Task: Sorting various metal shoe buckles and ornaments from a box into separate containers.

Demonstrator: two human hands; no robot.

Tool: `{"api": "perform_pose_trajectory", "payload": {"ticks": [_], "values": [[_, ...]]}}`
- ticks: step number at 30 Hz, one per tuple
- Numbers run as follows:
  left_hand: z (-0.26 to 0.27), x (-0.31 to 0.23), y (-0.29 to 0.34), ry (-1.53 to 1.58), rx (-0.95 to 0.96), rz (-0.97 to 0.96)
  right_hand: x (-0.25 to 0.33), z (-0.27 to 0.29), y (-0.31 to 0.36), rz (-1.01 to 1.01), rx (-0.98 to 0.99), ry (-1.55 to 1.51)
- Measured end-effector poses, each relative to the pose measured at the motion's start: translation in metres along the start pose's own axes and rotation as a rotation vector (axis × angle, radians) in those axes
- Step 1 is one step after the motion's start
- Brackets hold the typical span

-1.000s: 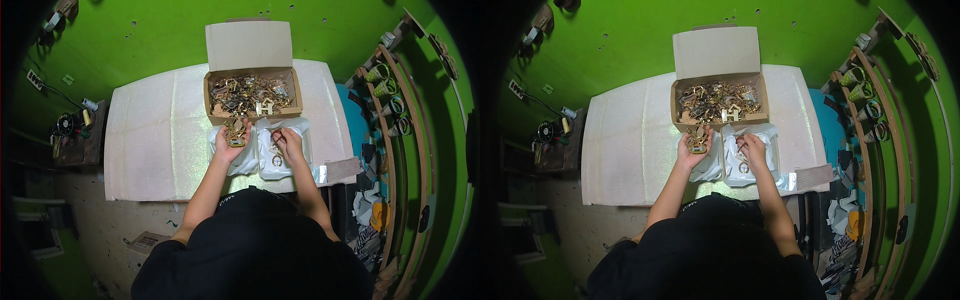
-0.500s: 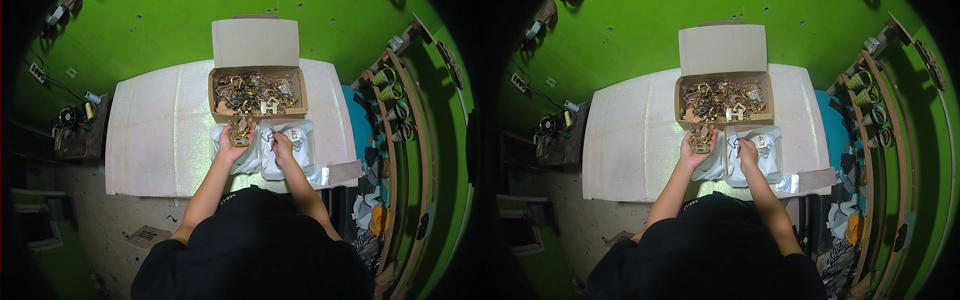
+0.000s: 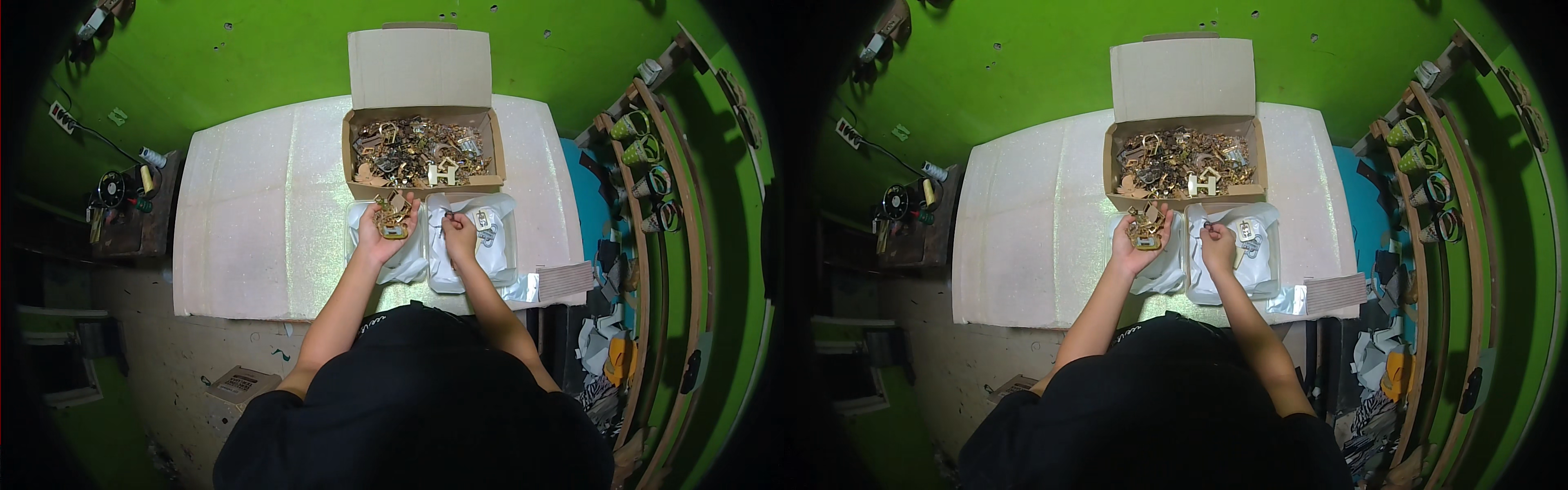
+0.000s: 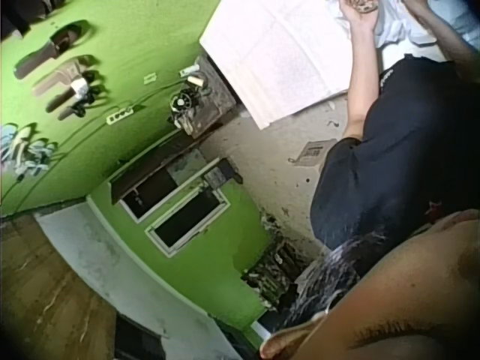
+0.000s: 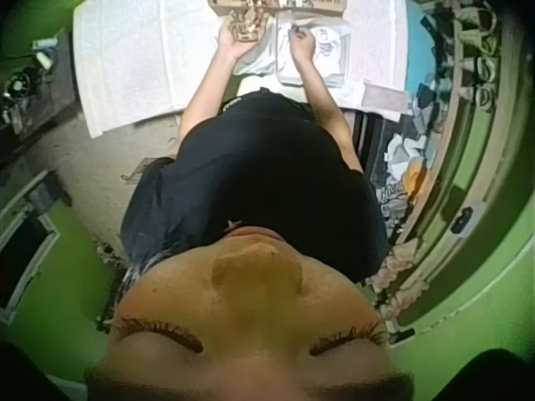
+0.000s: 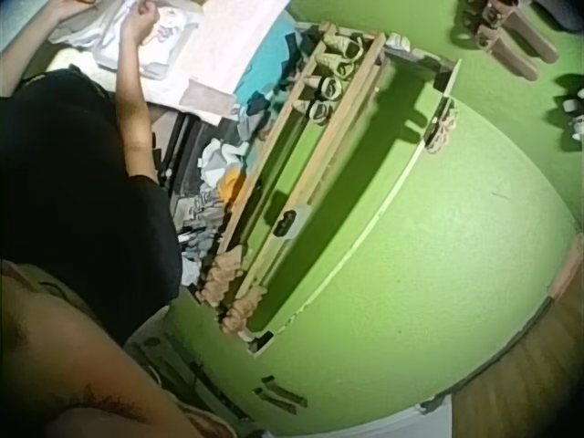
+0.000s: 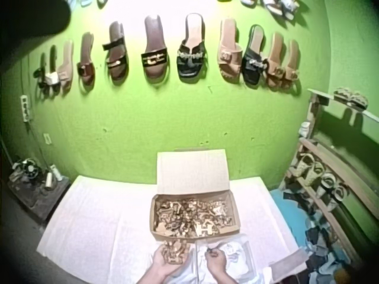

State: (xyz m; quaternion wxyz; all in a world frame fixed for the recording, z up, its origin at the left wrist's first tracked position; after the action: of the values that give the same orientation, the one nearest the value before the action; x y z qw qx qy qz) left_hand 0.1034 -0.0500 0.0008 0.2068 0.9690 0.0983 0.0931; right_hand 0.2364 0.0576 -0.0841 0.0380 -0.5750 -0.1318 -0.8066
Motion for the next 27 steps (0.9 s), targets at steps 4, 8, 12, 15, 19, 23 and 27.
{"api": "perform_pose_trajectory", "payload": {"ticks": [4,8,12,15,19,23,27], "values": [[0.003,-0.002,0.000,-0.014,0.007,-0.004,0.028,0.005,0.011,0.121,-0.067,0.061],[0.003,-0.003,0.000,-0.008,-0.008,-0.011,0.043,0.014,0.019,0.127,-0.019,0.051],[0.003,-0.002,0.000,-0.004,-0.001,-0.009,0.040,0.022,0.022,0.153,0.029,-0.008],[0.001,0.000,0.000,-0.008,0.005,0.000,0.023,0.024,0.013,0.079,0.053,-0.057],[0.003,-0.001,0.001,-0.002,-0.017,-0.011,0.024,0.018,0.009,-0.143,0.138,-0.138],[0.001,0.000,0.001,-0.007,-0.011,0.000,0.020,0.008,-0.002,-0.196,0.124,-0.226],[-0.001,0.001,0.001,-0.014,-0.027,-0.006,0.010,0.008,-0.011,-0.049,0.168,-0.044]]}}
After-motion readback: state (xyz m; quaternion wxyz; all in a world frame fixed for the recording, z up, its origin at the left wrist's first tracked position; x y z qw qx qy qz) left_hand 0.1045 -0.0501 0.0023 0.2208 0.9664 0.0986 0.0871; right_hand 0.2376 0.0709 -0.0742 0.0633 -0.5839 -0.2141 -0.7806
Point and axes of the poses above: each hand's wrist, its own y-axis away from the middle knuckle, its own z-axis out of the back of the hand, x = y × z, the point moved 1 cm from there along -y, towards the middle knuckle, and after that the axes turned 5 degrees about -x, right-handed, at the moved point
